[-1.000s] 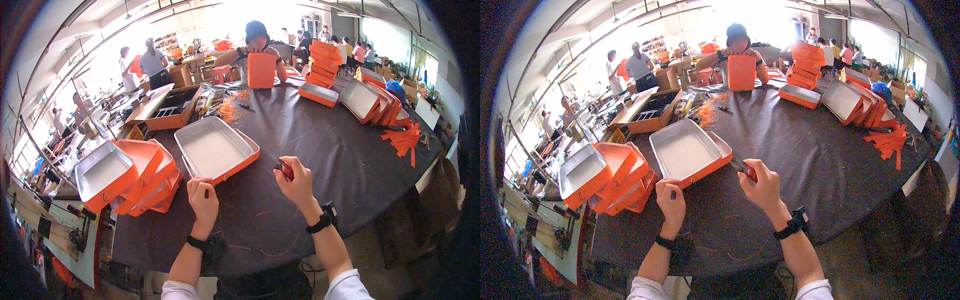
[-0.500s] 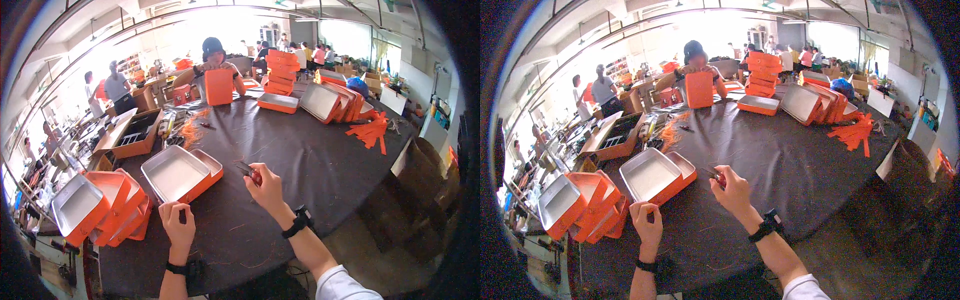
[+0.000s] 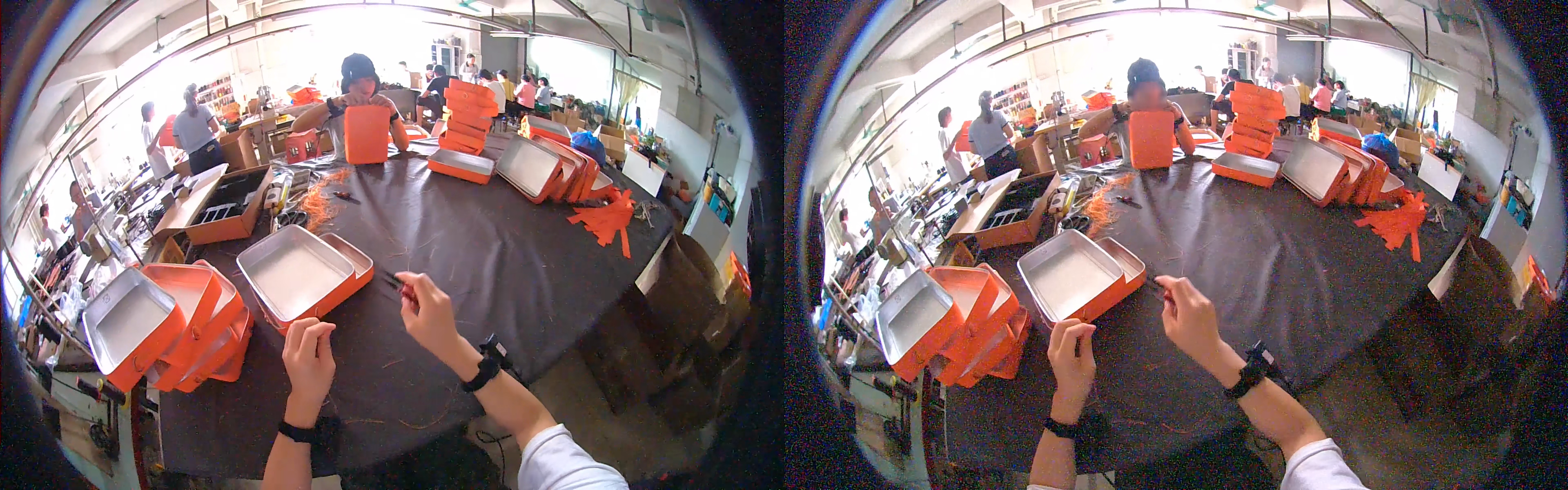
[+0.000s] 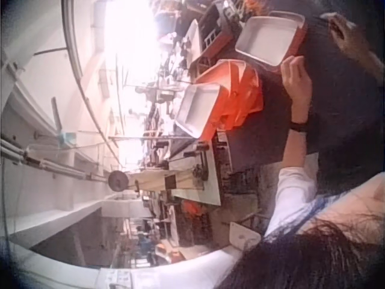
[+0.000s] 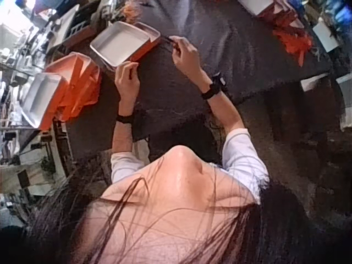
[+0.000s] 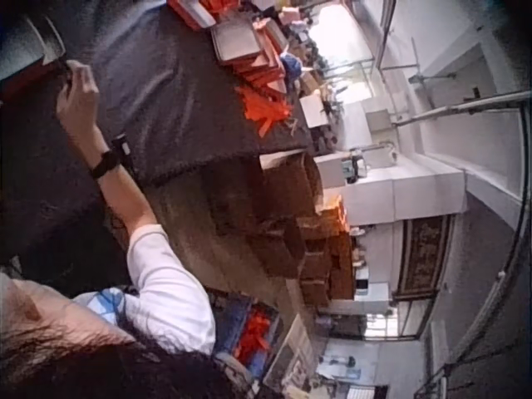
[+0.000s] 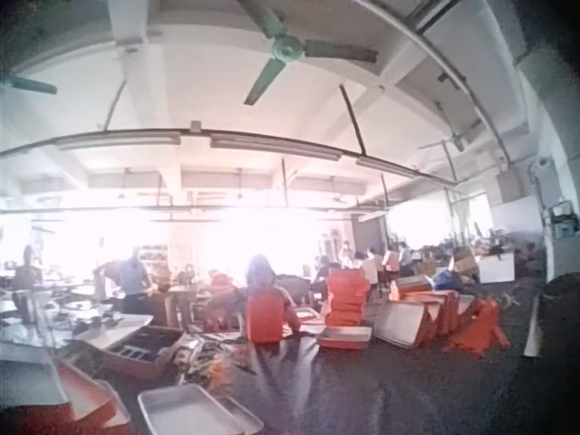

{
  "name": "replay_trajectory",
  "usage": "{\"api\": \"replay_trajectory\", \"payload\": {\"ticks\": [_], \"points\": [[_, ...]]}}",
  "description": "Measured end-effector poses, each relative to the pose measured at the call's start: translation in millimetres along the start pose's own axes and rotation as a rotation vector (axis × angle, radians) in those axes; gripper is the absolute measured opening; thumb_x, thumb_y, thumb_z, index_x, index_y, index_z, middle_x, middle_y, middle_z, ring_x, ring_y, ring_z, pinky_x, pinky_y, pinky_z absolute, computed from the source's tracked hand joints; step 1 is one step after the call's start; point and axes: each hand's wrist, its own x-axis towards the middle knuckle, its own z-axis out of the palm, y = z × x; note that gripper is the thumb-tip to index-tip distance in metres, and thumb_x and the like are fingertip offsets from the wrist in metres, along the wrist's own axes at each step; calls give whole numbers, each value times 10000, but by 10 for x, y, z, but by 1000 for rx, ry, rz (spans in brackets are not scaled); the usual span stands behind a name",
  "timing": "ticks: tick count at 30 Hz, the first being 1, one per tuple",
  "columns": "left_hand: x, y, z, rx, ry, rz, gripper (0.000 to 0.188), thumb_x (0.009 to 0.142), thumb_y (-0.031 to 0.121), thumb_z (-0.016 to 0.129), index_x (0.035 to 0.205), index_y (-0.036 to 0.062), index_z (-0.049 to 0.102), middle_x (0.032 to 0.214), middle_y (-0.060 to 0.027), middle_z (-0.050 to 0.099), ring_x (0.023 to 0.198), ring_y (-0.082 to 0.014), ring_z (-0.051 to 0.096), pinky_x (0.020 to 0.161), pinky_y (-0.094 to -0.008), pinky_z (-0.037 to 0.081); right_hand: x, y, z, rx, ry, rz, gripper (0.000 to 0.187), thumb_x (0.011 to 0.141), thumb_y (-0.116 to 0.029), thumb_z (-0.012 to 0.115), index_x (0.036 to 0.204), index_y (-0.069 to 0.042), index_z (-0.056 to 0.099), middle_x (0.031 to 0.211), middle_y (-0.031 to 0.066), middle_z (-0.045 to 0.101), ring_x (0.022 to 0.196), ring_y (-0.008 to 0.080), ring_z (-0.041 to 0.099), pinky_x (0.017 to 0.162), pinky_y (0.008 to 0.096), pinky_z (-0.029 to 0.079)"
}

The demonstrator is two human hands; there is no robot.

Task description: Trim and inspect orange assembled containers or components using small snips/clippers.

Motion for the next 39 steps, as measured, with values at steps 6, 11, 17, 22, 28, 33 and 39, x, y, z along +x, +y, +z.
{"api": "replay_trajectory", "payload": {"ticks": [6,11,17,22,28,33,39], "points": [[-22,-35,20,-32,-24,7,119,857,-51,699,906,41,642,861,-96,619,786,-281,618,702,-365,517,-127,-194,149,95,-197,-102,316,870,0,636,1181,-55,624,927,146,628,856,346,685,758,442,561],[-24,-20,33,-87,-63,-25,117,864,-24,731,907,42,644,860,-92,653,705,-240,625,633,-335,513,-129,-183,132,100,-195,-50,267,865,11,682,1127,-34,662,926,122,659,769,227,697,707,331,571],[-73,13,32,-141,-160,-69,157,866,-4,755,1002,31,685,934,-102,715,684,-174,670,608,-282,531,-139,-258,93,120,-289,-82,289,827,-60,751,1110,-57,687,805,92,688,655,204,689,631,321,570],[-136,91,71,-329,-252,-266,228,853,-60,720,1058,39,712,955,-70,739,677,-124,689,572,-249,525,-247,-287,143,113,-397,-174,328,801,-131,780,1109,-66,687,816,105,714,692,261,716,623,364,579],[-167,120,106,-674,-326,-677,232,856,-76,600,1065,-13,680,899,-62,717,647,-106,659,574,-248,530,-281,-227,177,84,-422,-189,298,816,-188,755,1070,-58,667,877,135,732,760,326,730,660,426,588],[-158,143,110,-672,-339,-658,189,905,-35,657,1090,1,676,854,-44,715,677,-89,666,581,-218,508,-264,-225,167,72,-406,-188,291,812,-197,752,1057,-64,666,854,141,727,748,332,726,656,432,585],[-170,127,112,-692,-349,-658,161,931,-6,692,1091,-1,680,835,-36,718,703,-80,675,609,-207,513,-259,-218,161,55,-424,-183,285,808,-205,753,1041,-66,665,842,138,726,744,336,724,651,436,583]]}}
